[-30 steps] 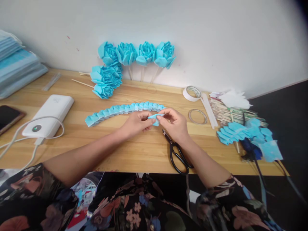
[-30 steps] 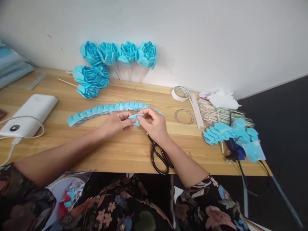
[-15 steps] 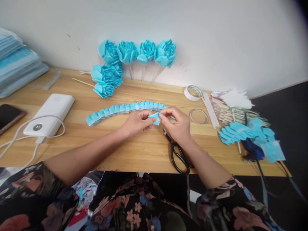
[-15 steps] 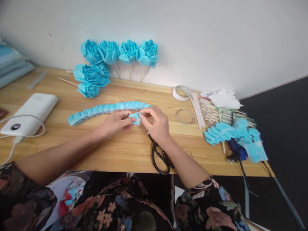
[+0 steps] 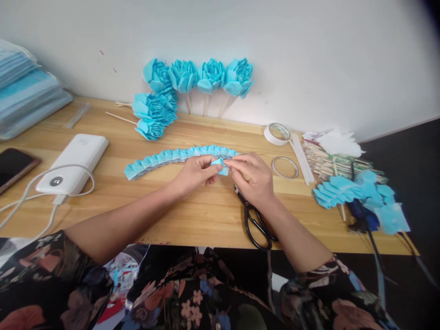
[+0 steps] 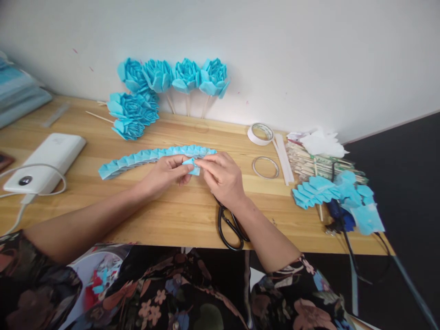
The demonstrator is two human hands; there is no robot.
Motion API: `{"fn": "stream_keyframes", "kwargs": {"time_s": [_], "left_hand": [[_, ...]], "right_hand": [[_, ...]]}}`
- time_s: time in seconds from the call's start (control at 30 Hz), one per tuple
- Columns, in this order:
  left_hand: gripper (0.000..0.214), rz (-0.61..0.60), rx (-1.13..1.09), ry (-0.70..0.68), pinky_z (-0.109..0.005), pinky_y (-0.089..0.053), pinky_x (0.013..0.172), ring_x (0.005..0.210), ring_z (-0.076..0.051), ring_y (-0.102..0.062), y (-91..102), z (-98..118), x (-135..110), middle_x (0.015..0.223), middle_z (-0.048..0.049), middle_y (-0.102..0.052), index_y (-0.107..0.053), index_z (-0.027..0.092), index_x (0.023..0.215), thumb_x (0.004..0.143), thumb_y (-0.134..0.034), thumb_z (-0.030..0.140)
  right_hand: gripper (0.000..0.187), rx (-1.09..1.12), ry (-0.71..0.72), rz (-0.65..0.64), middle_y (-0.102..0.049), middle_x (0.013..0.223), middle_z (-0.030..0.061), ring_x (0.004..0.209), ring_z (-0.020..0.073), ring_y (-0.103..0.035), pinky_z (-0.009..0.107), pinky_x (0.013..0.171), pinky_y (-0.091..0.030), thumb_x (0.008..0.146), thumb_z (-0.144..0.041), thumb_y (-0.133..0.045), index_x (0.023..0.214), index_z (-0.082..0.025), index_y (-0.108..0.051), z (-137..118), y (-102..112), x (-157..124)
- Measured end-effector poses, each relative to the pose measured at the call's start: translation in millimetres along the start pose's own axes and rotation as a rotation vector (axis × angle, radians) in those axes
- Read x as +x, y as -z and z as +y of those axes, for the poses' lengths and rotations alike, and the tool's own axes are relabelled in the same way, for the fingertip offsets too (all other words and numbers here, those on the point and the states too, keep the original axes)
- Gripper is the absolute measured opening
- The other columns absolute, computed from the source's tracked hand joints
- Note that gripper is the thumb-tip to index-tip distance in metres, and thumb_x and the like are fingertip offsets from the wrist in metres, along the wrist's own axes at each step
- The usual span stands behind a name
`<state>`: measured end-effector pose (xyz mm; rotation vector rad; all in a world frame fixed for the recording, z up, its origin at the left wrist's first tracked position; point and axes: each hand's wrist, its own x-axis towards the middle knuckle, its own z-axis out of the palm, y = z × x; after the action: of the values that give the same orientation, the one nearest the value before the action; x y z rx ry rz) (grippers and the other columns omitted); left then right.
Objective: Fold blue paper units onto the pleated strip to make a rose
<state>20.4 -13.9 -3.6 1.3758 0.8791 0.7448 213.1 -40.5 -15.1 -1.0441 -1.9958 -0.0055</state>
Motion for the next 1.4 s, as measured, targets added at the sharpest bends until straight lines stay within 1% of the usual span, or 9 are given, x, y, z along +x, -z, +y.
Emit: {"fn": "stream_keyframes", "kwargs": {"time_s": [0.37,0.63,0.73,0.8,0.9,1.0,1.13,1.27,1.4], "left_hand": [[0.031,-0.016,-0.008,-0.039,-0.019,-0.04,0.053,0.053,-0.007,-0.05,0.4,-0.5,-0.1,0.057,0.0028,-0.055,-0.055,0.016,0.067,0.087,-0.063,0.038],[0.023,0.027,-0.028,-0.008,-0.019,-0.038,0.05,0.051,-0.006,-0.048,-1.5,-0.1,-0.5,0.055,0.0038,-0.054,-0.054,0.017,0.067,0.084,-0.061,0.031],[0.02,0.036,-0.029,-0.008,-0.018,-0.037,0.05,0.05,-0.006,-0.048,-1.7,0.9,-0.8,0.054,0.0041,-0.054,-0.054,0.017,0.066,0.082,-0.061,0.028],[0.02,0.043,-0.031,-0.009,-0.019,-0.037,0.05,0.05,-0.006,-0.047,-1.7,1.5,-0.8,0.055,0.0041,-0.054,-0.054,0.017,0.066,0.082,-0.06,0.027],[0.02,0.054,-0.031,-0.034,-0.019,-0.038,0.051,0.05,-0.007,-0.047,-1.6,1.0,-0.3,0.054,0.004,-0.054,-0.054,0.017,0.066,0.082,-0.06,0.028],[0.022,0.049,-0.032,-0.066,-0.02,-0.039,0.052,0.051,-0.007,-0.048,-1.4,-0.6,0.5,0.055,0.0036,-0.054,-0.054,0.016,0.065,0.082,-0.061,0.029],[0.025,0.029,-0.007,-0.063,-0.019,-0.039,0.052,0.051,-0.007,-0.048,-1.0,-1.2,0.6,0.056,0.0035,-0.054,-0.054,0.016,0.065,0.083,-0.061,0.032],[0.026,0.016,0.035,-0.06,-0.019,-0.038,0.051,0.051,-0.007,-0.047,-0.6,-2.0,0.3,0.055,0.0036,-0.053,-0.053,0.016,0.065,0.084,-0.06,0.033],[0.026,0.007,0.065,-0.063,-0.02,-0.037,0.052,0.052,-0.007,-0.046,-0.6,-4.4,0.8,0.055,0.0036,-0.053,-0.053,0.017,0.066,0.085,-0.06,0.034]], "right_hand": [[0.038,-0.038,0.007,-0.007,-0.074,0.092,0.0033,0.082,0.0186,-0.064,0.037,0.074,-0.051,0.091,-0.009,-0.053,0.107,-0.033,-0.077,-1.2,-0.8,-0.3],[0.036,-0.003,0.012,-0.01,-0.074,0.093,0.0039,0.084,0.0189,-0.065,0.037,0.076,-0.053,0.09,-0.008,-0.053,0.105,-0.03,-0.077,-4.5,-0.5,-0.2],[0.032,0.109,-0.117,-0.005,-0.075,0.098,0.0029,0.091,0.0194,-0.067,0.039,0.082,-0.054,0.091,-0.012,-0.054,0.104,-0.031,-0.076,-8.5,1.2,0.4],[0.026,0.25,-0.291,-0.006,-0.075,0.102,0.0034,0.095,0.0191,-0.068,0.038,0.085,-0.055,0.092,-0.018,-0.056,0.106,-0.029,-0.075,-9.9,2.4,1.3],[0.022,0.51,-0.586,-0.077,-0.075,0.101,0.0038,0.09,0.0175,-0.068,0.035,0.081,-0.056,0.092,-0.031,-0.06,0.109,-0.026,-0.073,-8.0,2.9,2.2],[0.021,0.712,-0.752,-0.173,-0.071,0.088,0.002,0.079,0.0151,-0.065,0.031,0.072,-0.055,0.089,-0.04,-0.063,0.099,-0.024,-0.073,-3.7,1.2,2.1],[0.024,0.825,-0.796,-0.22,-0.064,0.077,-0.0001,0.071,0.0128,-0.059,0.028,0.067,-0.052,0.089,-0.043,-0.063,0.079,-0.022,-0.067,-1.7,-0.6,1.8],[0.025,0.794,-0.778,-0.231,-0.062,0.075,-0.0007,0.069,0.0123,-0.058,0.027,0.067,-0.05,0.088,-0.043,-0.063,0.076,-0.021,-0.065,-4.6,1.3,3.3],[0.025,0.646,-0.751,-0.24,-0.059,0.069,-0.0016,0.065,0.0123,-0.053,0.027,0.062,-0.044,0.087,-0.043,-0.063,0.075,-0.021,-0.064,-9.5,4.7,6.2]]}}
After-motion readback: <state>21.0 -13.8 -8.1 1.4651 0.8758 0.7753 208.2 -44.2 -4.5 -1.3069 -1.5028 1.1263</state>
